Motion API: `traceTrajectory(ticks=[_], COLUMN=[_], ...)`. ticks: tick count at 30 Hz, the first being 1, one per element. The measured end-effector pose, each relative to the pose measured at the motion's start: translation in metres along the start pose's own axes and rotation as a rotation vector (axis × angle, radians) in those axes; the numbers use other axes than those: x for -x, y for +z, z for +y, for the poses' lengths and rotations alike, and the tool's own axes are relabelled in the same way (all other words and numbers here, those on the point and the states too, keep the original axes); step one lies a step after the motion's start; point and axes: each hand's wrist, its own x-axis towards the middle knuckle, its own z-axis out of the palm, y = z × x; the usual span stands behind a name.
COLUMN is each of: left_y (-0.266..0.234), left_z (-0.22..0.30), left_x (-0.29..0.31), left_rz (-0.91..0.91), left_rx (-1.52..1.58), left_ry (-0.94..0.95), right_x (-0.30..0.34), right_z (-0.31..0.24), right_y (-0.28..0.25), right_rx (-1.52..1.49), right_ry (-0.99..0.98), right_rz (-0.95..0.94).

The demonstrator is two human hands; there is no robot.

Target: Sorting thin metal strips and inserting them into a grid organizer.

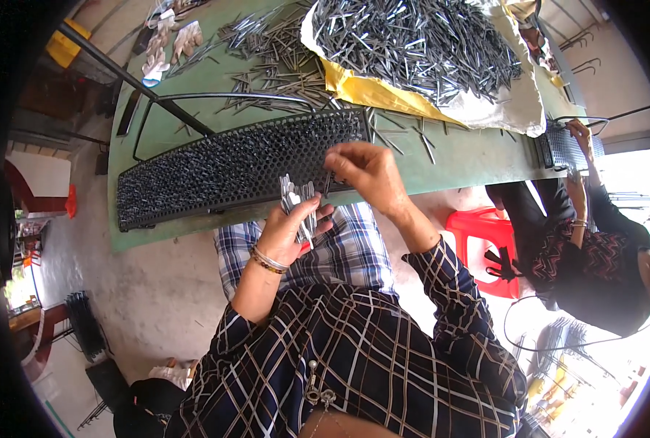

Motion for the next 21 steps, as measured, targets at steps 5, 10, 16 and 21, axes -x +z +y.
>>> traceTrajectory(ticks=[5, 10, 16, 21], left_y=[0.000, -0.003, -0.004, -0.004], left_z=[0.002, -0.004, -0.002, -0.002], left_x=[-0.002, -0.003, 0.000, -0.001], left_rz=[0.048, 0.022, 0.001, 0.003], left_rx=[0.021, -0.019, 0.014, 0.013], left_ry=[-0.066, -0.029, -0.055, -0.070], right_x=[-0.029, -0.049, -0.049, -0.047], right_z=[0.000, 0.008, 0.011, 0.011], right_y=[0.001, 0.007, 0.007, 0.008], right_rx=[0.211, 0.338, 0.396, 0.359], right_ry=[-0.403, -0.467, -0.490, -0.493], right_rz=[0.307, 0.368, 0.418, 0.431])
